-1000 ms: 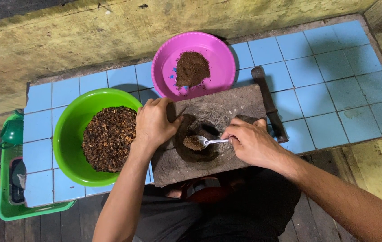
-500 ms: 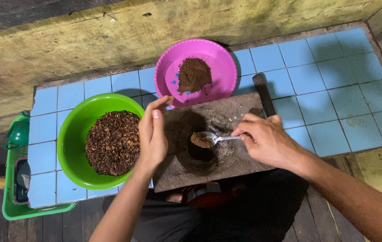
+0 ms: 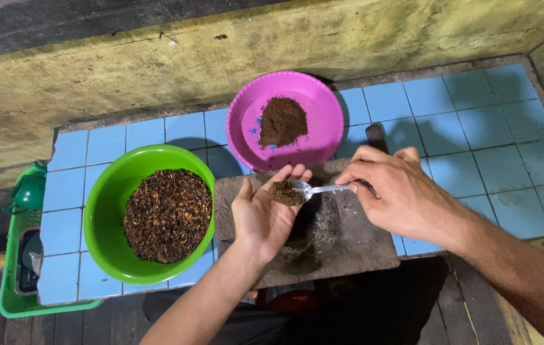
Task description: The person uses a spoon to scoop roasted coffee beans from a large green bowl into a stone mortar, then grinds the beans into a fine powder with a stone pestle. The person then scoops the ground coffee from the mortar into a pink plate and repeats the process.
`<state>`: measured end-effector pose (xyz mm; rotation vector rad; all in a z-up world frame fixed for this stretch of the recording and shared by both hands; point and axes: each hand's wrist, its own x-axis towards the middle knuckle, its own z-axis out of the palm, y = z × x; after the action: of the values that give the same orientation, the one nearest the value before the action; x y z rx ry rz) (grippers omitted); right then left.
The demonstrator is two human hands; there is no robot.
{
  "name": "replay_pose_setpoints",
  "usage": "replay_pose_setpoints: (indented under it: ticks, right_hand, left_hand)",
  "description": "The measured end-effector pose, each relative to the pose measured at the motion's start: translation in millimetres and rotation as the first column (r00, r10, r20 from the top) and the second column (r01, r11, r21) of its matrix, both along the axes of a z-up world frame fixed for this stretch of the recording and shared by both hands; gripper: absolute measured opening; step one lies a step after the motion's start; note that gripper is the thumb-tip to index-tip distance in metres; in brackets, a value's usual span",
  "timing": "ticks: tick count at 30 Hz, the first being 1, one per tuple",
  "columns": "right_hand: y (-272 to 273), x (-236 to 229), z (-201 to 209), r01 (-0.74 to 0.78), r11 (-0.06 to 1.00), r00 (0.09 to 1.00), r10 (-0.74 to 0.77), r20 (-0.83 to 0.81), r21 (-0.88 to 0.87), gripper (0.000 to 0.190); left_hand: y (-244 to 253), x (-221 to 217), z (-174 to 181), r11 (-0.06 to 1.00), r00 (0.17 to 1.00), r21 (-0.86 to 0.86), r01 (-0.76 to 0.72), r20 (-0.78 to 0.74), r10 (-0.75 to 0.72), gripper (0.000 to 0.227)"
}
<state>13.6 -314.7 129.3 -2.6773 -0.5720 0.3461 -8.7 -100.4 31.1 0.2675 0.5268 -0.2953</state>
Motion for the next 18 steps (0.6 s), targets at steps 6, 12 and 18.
replay_pose_setpoints:
  ticks: [6, 12, 18]
  right_hand:
    - [7.3, 38.3, 8.0, -0.007, 1.000, 0.998, 0.006, 0.061, 0.018, 0.015]
    - [14.6, 90.9, 12.5, -0.020, 1.000, 0.998, 0.019, 0.057, 0.012, 0.018]
    - [13.9, 147.5, -1.4, 0.005, 1.000, 0.998, -0.004, 0.062, -0.006, 0.017]
  left_hand:
    - [-3.5, 45.3, 10.2, 0.993, 0.994, -0.058, -0.106, 0.027, 0.108, 0.083]
    - [-1.6, 99.7, 20.8, 0.990, 0.989, -0.016, -0.137, 0.047, 0.138, 0.084]
    - [11.8, 164.9, -13.6, 0.981, 0.990, 0.167, -0.101, 0.114, 0.082, 0.085]
